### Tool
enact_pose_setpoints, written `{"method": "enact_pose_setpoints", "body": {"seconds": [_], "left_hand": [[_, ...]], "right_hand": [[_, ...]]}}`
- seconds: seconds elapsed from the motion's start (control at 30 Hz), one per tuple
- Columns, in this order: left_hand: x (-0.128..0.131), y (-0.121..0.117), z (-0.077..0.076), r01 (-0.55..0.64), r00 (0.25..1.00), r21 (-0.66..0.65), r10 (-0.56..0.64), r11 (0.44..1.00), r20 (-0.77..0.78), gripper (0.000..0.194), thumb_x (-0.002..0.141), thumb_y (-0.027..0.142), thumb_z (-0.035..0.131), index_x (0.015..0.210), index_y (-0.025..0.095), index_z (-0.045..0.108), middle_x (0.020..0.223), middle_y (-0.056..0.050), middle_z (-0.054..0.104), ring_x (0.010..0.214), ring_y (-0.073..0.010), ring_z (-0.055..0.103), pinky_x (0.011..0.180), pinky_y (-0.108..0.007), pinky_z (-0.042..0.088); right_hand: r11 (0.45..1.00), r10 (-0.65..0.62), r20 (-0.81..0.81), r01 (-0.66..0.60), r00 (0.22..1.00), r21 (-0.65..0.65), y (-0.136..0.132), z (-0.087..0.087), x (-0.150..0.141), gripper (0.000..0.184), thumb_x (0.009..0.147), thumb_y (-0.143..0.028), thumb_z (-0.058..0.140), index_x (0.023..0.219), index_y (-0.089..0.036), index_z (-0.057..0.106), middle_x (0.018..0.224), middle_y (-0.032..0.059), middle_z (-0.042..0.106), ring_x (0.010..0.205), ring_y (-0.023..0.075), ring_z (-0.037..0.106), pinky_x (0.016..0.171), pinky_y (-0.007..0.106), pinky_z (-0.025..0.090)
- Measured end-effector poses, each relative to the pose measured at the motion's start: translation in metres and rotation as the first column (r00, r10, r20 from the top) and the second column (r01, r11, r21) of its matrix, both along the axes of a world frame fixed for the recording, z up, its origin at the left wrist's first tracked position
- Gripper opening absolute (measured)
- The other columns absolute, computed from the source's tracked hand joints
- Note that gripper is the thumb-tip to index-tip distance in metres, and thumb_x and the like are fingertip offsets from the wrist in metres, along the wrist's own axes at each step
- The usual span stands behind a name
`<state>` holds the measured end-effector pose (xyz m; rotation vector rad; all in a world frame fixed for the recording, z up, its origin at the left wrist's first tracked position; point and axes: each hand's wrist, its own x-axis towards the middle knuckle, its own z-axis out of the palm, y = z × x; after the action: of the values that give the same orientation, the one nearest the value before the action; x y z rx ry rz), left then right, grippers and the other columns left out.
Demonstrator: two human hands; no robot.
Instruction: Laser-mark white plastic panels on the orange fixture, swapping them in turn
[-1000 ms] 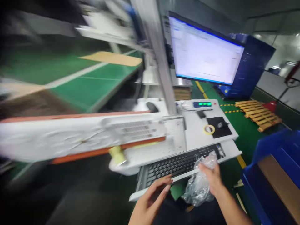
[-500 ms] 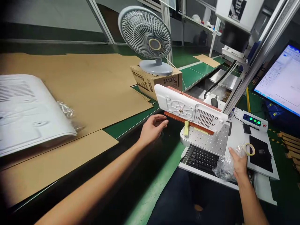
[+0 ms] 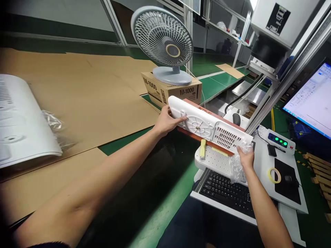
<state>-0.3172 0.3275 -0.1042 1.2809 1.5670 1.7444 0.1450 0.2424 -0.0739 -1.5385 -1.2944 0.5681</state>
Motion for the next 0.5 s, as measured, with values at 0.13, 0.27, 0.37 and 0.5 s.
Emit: {"method": "enact_pose_setpoints", "body": {"seconds": [0.13,0.27,0.37,0.5], "left_hand": [[-0.005,-0.002,0.000,0.000,1.000,-0.093,0.001,0.996,0.013,0.105,0.065,0.058,0.102,0.151,0.021,0.056,0.145,-0.015,0.070,0.129,-0.0367,0.068,0.110,-0.052,0.057],[-0.006,-0.003,0.006,-0.044,0.999,-0.176,0.037,0.983,-0.040,0.097,0.062,0.065,0.101,0.141,0.021,0.066,0.137,-0.013,0.075,0.119,-0.0366,0.072,0.100,-0.049,0.059],[-0.005,-0.003,0.014,-0.074,0.997,-0.242,0.064,0.967,-0.051,0.087,0.059,0.066,0.101,0.127,0.020,0.074,0.124,-0.012,0.079,0.108,-0.0357,0.073,0.093,-0.046,0.059],[-0.005,-0.003,0.022,-0.074,0.996,-0.259,0.056,0.963,-0.073,0.084,0.053,0.068,0.101,0.116,0.017,0.077,0.114,-0.013,0.081,0.101,-0.0352,0.073,0.088,-0.044,0.058]], "right_hand": [[0.999,-0.023,0.044,0.024,0.999,-0.039,0.004,-0.001,-0.002,0.077,0.070,-0.075,0.091,0.120,-0.018,0.079,0.115,0.0144,0.083,0.110,0.0383,0.078,0.100,0.049,0.062],[0.997,-0.056,0.074,0.060,0.996,-0.050,0.005,-0.002,-0.004,0.076,0.072,-0.078,0.088,0.120,-0.019,0.080,0.116,0.0150,0.083,0.111,0.0391,0.078,0.099,0.048,0.061],[0.996,-0.073,0.081,0.078,0.994,-0.054,0.006,-0.004,-0.004,0.077,0.072,-0.081,0.085,0.118,-0.019,0.080,0.115,0.0149,0.083,0.111,0.0392,0.078,0.098,0.048,0.061],[0.993,-0.098,0.078,0.102,0.992,-0.052,0.007,-0.003,-0.006,0.078,0.069,-0.084,0.082,0.112,-0.019,0.080,0.113,0.0154,0.084,0.110,0.0403,0.077,0.097,0.048,0.061]]}}
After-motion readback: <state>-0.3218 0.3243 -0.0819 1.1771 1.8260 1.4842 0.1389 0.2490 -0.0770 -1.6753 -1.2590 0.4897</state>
